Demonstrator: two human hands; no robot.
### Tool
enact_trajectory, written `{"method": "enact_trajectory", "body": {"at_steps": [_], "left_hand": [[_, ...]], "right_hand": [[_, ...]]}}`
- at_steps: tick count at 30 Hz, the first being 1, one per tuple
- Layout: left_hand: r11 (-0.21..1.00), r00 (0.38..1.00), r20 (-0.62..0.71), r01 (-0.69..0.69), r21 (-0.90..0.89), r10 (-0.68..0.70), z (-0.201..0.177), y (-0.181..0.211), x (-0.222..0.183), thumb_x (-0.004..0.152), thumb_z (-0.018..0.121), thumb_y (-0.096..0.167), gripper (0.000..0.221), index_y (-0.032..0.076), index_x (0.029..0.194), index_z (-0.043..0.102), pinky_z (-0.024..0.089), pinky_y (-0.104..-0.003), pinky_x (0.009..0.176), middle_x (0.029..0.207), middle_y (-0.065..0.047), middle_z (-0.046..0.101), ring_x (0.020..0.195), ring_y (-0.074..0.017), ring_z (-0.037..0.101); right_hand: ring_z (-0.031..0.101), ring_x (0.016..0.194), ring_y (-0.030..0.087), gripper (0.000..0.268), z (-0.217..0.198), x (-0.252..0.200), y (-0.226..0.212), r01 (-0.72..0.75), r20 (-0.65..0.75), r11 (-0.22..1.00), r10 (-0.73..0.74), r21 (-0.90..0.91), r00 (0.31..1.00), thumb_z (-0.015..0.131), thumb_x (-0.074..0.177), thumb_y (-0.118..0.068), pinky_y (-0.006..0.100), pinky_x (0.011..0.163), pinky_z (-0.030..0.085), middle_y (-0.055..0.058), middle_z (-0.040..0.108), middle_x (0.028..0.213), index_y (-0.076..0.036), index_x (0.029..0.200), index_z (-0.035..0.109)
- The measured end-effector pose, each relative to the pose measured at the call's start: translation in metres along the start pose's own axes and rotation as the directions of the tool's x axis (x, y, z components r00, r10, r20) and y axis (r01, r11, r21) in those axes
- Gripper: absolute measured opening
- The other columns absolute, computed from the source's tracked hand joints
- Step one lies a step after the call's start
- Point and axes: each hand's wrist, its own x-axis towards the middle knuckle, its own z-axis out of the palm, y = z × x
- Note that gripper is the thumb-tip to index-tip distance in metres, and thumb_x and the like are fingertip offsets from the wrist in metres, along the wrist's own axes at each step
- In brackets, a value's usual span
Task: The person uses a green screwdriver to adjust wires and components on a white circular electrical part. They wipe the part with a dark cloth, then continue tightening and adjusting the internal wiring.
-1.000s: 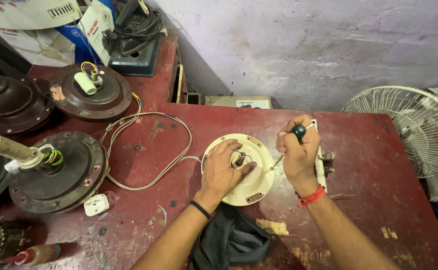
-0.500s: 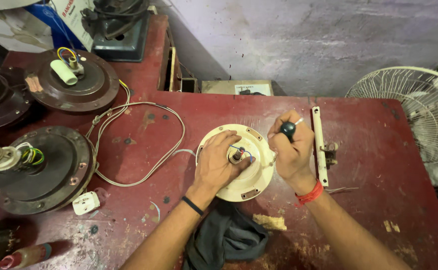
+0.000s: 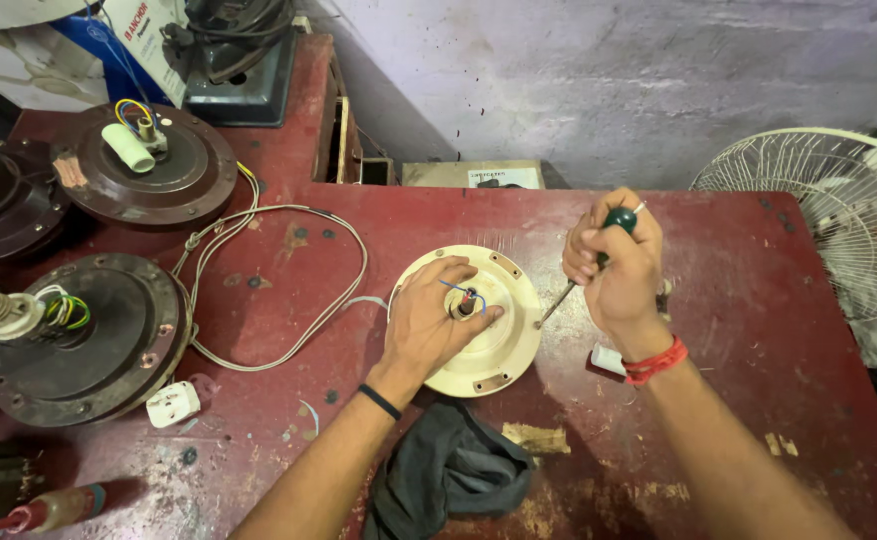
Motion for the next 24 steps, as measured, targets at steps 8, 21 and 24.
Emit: {"method": "enact_trajectory", "body": {"at_steps": [8, 21, 24], "left_hand": [[0.999, 1.000, -0.005, -0.016, 0.034, 0.016, 0.000, 0.000, -0.002, 0.073, 0.084, 0.045, 0.056, 0.006, 0.111, 0.075, 0.049, -0.044, 0.100, 0.125, -0.010, 0.070, 0.117, -0.0329, 0.064], [0.999, 1.000, 0.023, -0.010, 0.039, 0.010, 0.001, -0.003, -0.002, 0.074, 0.082, 0.049, 0.060, 0.005, 0.113, 0.074, 0.047, -0.046, 0.102, 0.127, -0.012, 0.069, 0.118, -0.0356, 0.062], [0.998, 0.999, 0.014, -0.032, 0.055, 0.031, 0.002, -0.006, -0.001, 0.075, 0.082, 0.049, 0.060, 0.005, 0.115, 0.074, 0.046, -0.047, 0.103, 0.128, -0.013, 0.068, 0.120, -0.0359, 0.061]], "right_hand": [[0.055, 0.072, 0.017, 0.016, 0.010, -0.017, -0.005, 0.041, -0.006, 0.997, -0.041, -0.070, 0.999, 0.046, 0.105, -0.017, 0.034, 0.066, 0.048, 0.009, 0.056, 0.082, -0.003, 0.101, 0.051], [0.040, 0.061, 0.009, 0.014, 0.018, -0.026, 0.012, 0.097, 0.137, 0.981, -0.074, -0.166, 0.988, 0.048, 0.099, -0.009, 0.025, 0.055, 0.034, 0.006, 0.050, 0.072, 0.001, 0.089, 0.053], [0.038, 0.062, 0.008, 0.016, 0.018, -0.028, 0.014, 0.119, 0.156, 0.984, -0.097, -0.136, 0.983, 0.049, 0.100, -0.010, 0.024, 0.054, 0.031, 0.003, 0.046, 0.071, -0.001, 0.087, 0.049]]}}
